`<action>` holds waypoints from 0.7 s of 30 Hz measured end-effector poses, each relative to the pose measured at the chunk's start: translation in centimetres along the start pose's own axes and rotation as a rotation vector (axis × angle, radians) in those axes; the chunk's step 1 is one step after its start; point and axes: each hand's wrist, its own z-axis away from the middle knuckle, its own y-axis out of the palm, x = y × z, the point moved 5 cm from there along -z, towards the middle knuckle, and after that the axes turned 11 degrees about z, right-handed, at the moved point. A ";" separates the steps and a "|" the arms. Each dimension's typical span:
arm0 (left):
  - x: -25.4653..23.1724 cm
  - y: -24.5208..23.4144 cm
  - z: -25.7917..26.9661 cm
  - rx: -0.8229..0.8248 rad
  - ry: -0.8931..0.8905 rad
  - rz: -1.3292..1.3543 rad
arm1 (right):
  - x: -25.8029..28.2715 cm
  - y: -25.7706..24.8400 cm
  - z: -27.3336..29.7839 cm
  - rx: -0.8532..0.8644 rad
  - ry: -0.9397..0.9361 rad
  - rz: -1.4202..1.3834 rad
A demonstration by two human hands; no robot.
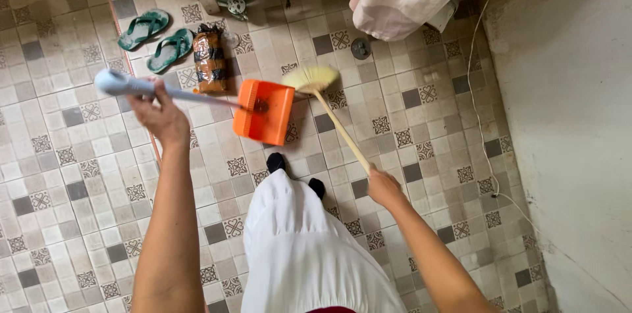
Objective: The person picks up white shoes and places them on a rack by hand, then uses a broom to sweep the floor of a garage area containing a motorbike and bicycles.
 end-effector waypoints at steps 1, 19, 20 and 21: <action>-0.1 -1.3 0.8 -0.034 0.003 -0.037 | -1.4 -0.8 2.2 0.025 0.041 -0.022; -1.1 -18.3 18.2 -0.193 -0.184 -0.310 | 1.9 7.1 6.6 -0.113 -0.160 0.019; -0.7 -19.2 18.5 -0.218 -0.209 -0.257 | 1.3 7.0 8.6 -0.053 -0.136 -0.022; -0.4 -20.0 18.8 -0.244 -0.233 -0.204 | 0.5 6.5 10.9 0.007 -0.113 -0.063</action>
